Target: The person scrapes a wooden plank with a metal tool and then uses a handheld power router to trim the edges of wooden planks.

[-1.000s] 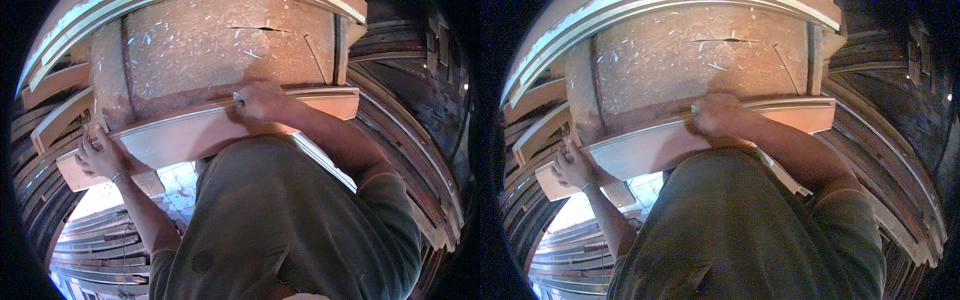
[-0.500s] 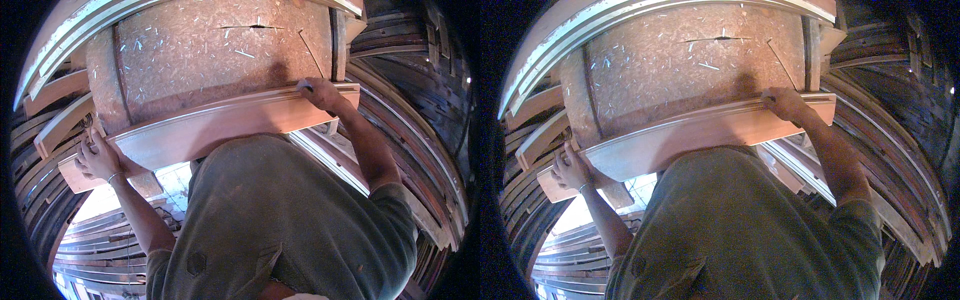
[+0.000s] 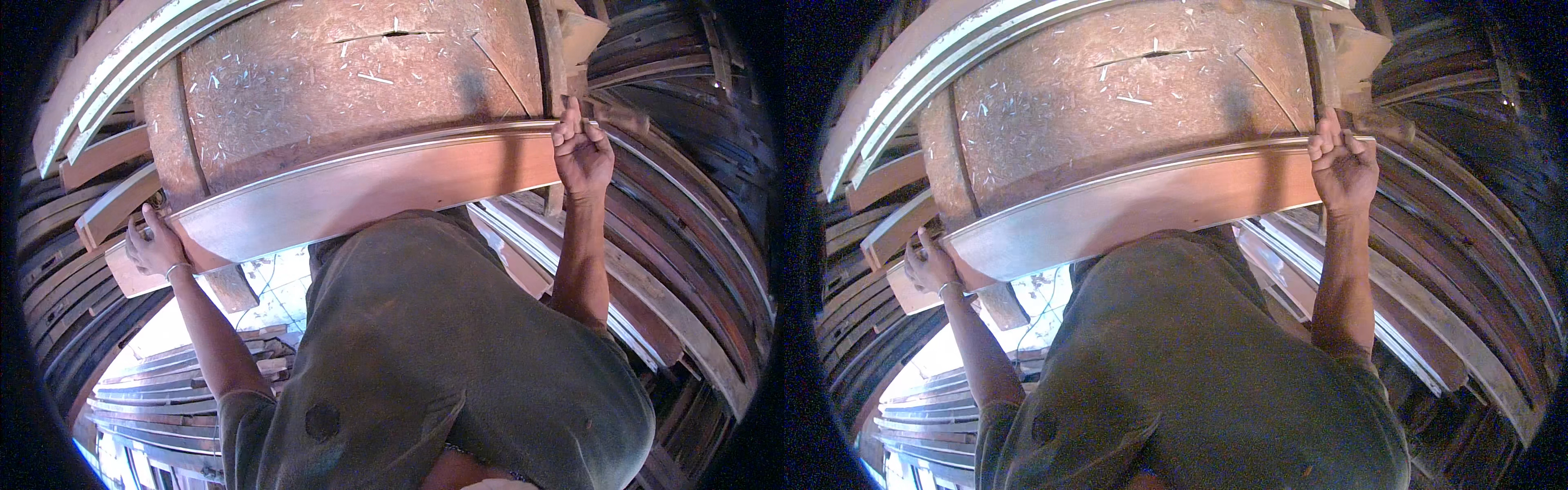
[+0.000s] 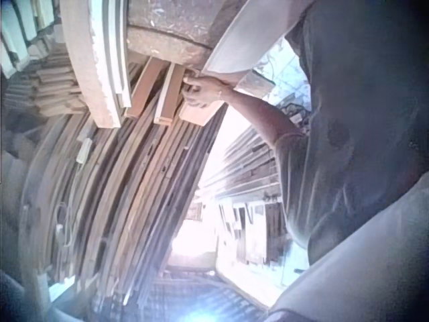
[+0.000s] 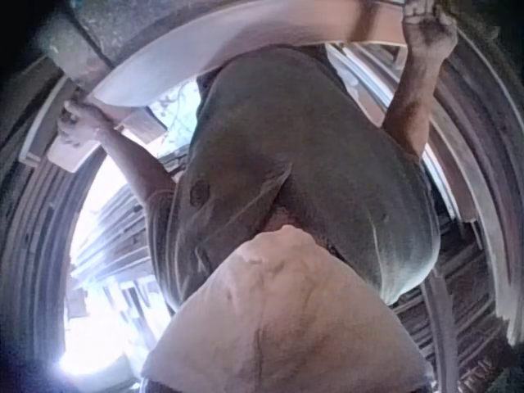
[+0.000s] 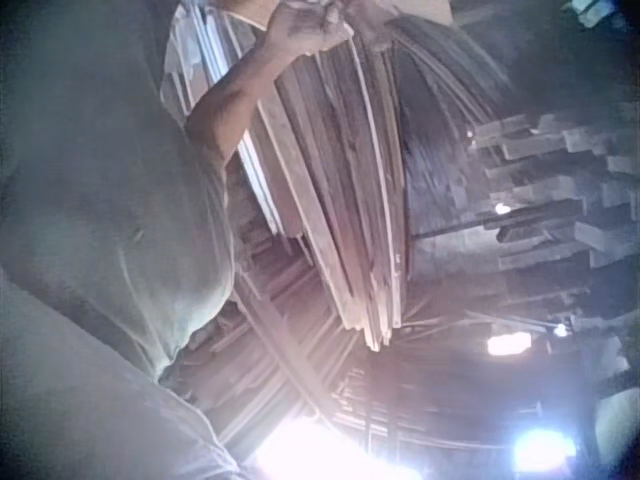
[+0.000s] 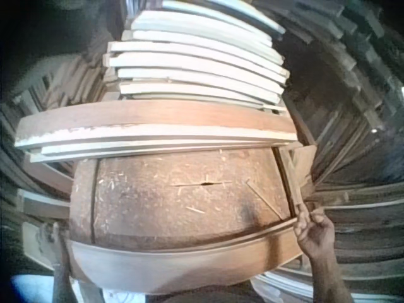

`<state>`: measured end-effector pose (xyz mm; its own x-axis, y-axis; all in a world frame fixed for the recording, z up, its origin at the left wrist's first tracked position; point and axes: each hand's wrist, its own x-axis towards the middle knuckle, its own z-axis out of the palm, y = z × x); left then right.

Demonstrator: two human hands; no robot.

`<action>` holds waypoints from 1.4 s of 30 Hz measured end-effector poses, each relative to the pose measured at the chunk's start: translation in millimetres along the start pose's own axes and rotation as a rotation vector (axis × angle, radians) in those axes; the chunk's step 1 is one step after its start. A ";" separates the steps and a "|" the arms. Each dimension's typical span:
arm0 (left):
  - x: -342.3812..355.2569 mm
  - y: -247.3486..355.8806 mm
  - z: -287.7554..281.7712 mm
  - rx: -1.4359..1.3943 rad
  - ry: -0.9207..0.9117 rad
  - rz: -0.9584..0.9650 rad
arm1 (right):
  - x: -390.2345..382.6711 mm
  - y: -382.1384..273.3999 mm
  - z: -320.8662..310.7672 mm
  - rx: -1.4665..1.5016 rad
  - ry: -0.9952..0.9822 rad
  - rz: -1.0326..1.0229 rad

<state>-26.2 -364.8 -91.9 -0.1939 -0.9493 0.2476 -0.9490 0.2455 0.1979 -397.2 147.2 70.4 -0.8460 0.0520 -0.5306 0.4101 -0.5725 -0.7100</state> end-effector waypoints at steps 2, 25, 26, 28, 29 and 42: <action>-6.4 7.2 -2.7 -0.068 0.060 0.086 | -6.1 4.1 -2.8 -0.125 -0.083 0.003; -276.3 271.3 -42.5 -0.384 -0.117 0.528 | 151.4 -32.3 -80.8 -0.980 -0.947 -0.057; -279.9 274.9 -43.0 -0.377 -0.118 0.508 | 156.4 -30.4 -83.2 -0.985 -0.993 -0.087; -282.1 279.6 -36.6 -0.357 -0.128 0.491 | 162.1 -24.2 -78.9 -1.019 -1.162 -0.402; -282.6 281.5 -33.5 -0.346 -0.129 0.482 | 163.9 -17.5 -75.3 -1.023 -1.244 -0.566; -274.1 274.7 -11.1 -0.033 0.009 0.038 | 141.6 93.7 -19.3 -0.820 -1.757 -0.259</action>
<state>-231.0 -35.0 -94.8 -0.2268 -0.9374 0.2642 -0.9322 0.2875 0.2198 -472.0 116.8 -80.2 -0.0341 -0.9768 0.2114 -0.1648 -0.2031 -0.9652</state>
